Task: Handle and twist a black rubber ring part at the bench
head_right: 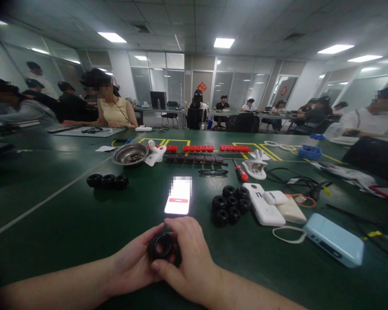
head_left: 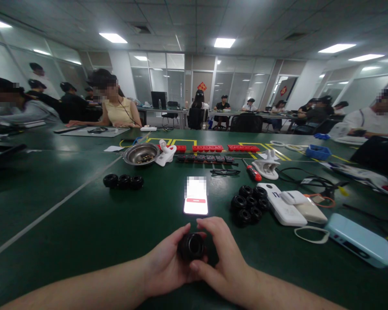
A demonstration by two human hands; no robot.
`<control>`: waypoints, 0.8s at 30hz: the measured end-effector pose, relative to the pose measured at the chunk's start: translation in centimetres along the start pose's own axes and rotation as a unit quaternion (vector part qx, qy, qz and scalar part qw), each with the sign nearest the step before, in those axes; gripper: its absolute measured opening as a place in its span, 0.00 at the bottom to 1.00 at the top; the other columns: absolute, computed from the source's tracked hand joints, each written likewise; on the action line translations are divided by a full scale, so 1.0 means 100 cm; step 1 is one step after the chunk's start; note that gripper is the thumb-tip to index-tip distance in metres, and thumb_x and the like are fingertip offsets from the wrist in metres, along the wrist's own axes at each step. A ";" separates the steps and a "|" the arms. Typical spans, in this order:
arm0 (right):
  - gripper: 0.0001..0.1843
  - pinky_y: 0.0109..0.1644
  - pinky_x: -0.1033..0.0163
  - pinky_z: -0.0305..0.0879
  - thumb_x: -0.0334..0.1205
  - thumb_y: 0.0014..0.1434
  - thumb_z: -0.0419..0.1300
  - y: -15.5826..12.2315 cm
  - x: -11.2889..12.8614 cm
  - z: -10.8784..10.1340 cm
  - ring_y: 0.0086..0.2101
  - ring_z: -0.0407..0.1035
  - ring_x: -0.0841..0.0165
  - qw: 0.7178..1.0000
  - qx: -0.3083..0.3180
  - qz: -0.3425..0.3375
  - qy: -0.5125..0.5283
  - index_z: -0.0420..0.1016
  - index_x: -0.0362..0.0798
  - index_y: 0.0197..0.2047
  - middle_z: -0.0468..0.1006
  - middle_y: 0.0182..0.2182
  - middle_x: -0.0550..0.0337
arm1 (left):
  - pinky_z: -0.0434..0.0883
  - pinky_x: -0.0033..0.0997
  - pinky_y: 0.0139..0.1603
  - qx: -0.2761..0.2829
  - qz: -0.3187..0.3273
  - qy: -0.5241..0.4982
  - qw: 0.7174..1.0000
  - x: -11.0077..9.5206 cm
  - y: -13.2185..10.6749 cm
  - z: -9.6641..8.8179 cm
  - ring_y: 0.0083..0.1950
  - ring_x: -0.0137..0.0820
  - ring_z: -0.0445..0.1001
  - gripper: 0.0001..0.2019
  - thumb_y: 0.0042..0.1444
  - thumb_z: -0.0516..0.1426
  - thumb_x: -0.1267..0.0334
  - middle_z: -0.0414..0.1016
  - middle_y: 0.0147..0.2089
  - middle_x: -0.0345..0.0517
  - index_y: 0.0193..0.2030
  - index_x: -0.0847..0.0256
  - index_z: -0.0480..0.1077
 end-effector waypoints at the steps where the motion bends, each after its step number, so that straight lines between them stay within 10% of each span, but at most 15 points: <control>1: 0.25 0.44 0.53 0.64 0.41 0.51 0.57 0.001 -0.001 0.001 0.42 0.62 0.61 1.000 0.002 0.009 0.002 0.56 0.47 0.52 0.66 0.41 0.53 | 0.65 0.27 0.31 0.001 -0.001 -0.002 1.000 0.000 0.000 0.001 0.28 0.29 0.70 0.16 0.55 0.48 0.53 0.70 0.28 0.45 0.34 0.65 0.67; 9: 0.33 0.56 0.48 0.52 0.36 0.51 0.52 -0.003 0.008 0.005 0.54 0.51 0.56 0.998 0.049 -0.043 0.011 0.45 0.44 0.59 0.57 0.54 0.48 | 0.64 0.25 0.29 0.007 0.007 0.011 1.000 -0.001 0.001 0.000 0.30 0.29 0.69 0.16 0.55 0.48 0.53 0.70 0.29 0.45 0.36 0.65 0.67; 16: 0.20 0.41 0.54 0.64 0.42 0.52 0.56 0.004 0.001 0.001 0.37 0.62 0.62 0.999 0.017 0.006 0.036 0.59 0.48 0.47 0.67 0.36 0.56 | 0.65 0.27 0.31 -0.033 -0.008 0.010 0.999 0.000 -0.001 -0.001 0.28 0.29 0.69 0.17 0.55 0.47 0.53 0.69 0.27 0.46 0.33 0.65 0.67; 24: 0.30 0.54 0.50 0.55 0.36 0.50 0.54 0.001 0.010 0.003 0.50 0.55 0.58 0.997 0.047 -0.043 0.047 0.50 0.46 0.56 0.62 0.49 0.51 | 0.64 0.26 0.30 -0.001 0.007 0.023 1.000 -0.001 0.000 0.003 0.29 0.29 0.70 0.16 0.56 0.47 0.54 0.71 0.28 0.46 0.35 0.65 0.67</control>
Point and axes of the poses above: each hand's wrist, its own y-axis towards the middle knuckle, its own z-axis out of the palm, x = y × z, the point moved 8 cm from there along y, towards the middle knuckle
